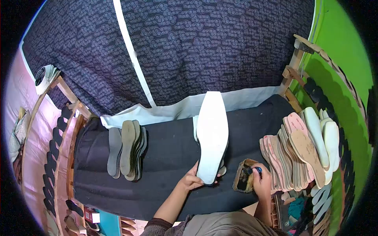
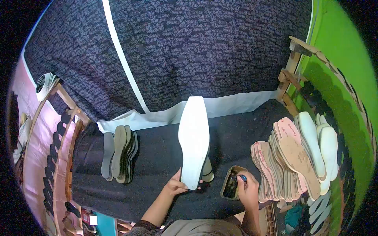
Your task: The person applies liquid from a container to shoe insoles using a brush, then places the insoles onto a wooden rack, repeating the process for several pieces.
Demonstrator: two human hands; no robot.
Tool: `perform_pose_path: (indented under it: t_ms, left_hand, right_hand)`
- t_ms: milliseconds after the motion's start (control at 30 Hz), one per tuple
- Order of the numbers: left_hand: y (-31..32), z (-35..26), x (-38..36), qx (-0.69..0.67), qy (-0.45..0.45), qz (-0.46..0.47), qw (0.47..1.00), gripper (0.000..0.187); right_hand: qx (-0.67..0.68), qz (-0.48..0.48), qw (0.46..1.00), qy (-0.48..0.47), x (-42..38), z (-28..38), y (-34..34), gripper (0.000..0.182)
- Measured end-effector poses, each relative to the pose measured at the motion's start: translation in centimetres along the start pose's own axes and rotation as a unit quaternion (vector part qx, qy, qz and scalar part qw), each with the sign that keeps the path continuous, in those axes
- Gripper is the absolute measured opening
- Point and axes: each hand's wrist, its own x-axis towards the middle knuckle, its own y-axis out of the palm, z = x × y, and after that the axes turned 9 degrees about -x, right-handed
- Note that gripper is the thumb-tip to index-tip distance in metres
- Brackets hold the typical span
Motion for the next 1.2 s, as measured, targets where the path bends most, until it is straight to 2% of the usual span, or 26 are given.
perform_pose_path:
  t_ms: [33, 100, 133, 267, 300, 367, 567, 667, 900, 967, 1067, 1167, 1200]
  left_hand:
    - [-0.1, 0.0, 0.0, 0.0, -0.001, 0.0, 1.0, 0.101]
    - [0.1, 0.0, -0.2, 0.018, 0.022, 0.004, 1.0, 0.097]
    - [0.5, -0.2, -0.1, 0.019, 0.022, -0.003, 1.0, 0.089]
    - [-0.9, -0.7, -1.1, 0.024, 0.01, -0.021, 0.999, 0.08]
    - [-1.0, -0.8, -1.1, 0.024, 0.01, -0.021, 0.999, 0.08]
    - [-1.1, -0.9, -1.1, 0.114, -0.019, -0.019, 0.993, 0.081]
    - [2.3, -0.7, -0.1, 0.146, -0.013, -0.032, 0.989, 0.075]
    - [0.3, -0.6, -0.4, 0.164, -0.06, -0.056, 0.983, 0.073]
    - [0.3, -0.3, -0.6, 0.18, -0.059, -0.064, 0.98, 0.065]
    - [1.0, -0.5, -0.4, 0.208, -0.052, -0.09, 0.972, 0.064]
    - [0.8, -0.9, -0.2, 0.231, -0.042, -0.107, 0.966, 0.06]
    - [0.7, -0.7, 0.2, 0.215, -0.029, -0.117, 0.969, 0.061]
    - [1.3, -0.5, 0.4, 0.193, -0.006, -0.128, 0.973, 0.065]
  right_hand:
    - [0.0, -0.001, 1.0, 0.0, 0.1, 0.3, -0.2, 0.008]
    - [0.0, 0.041, 0.997, 0.058, 0.1, 1.4, -0.7, 0.009]
    - [0.0, 0.041, 0.997, 0.058, 0.1, 1.4, -0.7, 0.009]
    - [-0.008, 0.04, 0.998, 0.038, -0.1, 1.2, -0.5, 0.009]
    - [-0.007, 0.042, 0.999, 0.03, -0.1, 1.1, -0.5, 0.009]
    - [-0.005, 0.043, 0.999, 0.032, -0.1, 1.3, -0.5, 0.009]
    - [0.001, 0.035, 0.999, 0.013, -0.3, 1.1, -0.2, 0.01]
    - [0.002, 0.046, 0.999, 0.027, -0.4, 1.3, -0.2, 0.011]
    - [0.003, 0.046, 0.999, 0.022, -0.5, 1.6, -0.3, 0.009]
    - [0.003, 0.046, 0.999, 0.02, -0.5, 1.7, -0.4, 0.009]
    - [-0.013, 0.039, 0.999, 0.019, -0.6, 1.6, -0.5, 0.009]
    - [-0.035, -0.065, 0.995, -0.065, -1.0, 1.2, -0.9, 0.01]
    - [-0.047, -0.062, 0.995, -0.059, -1.2, 1.4, -1.2, 0.012]
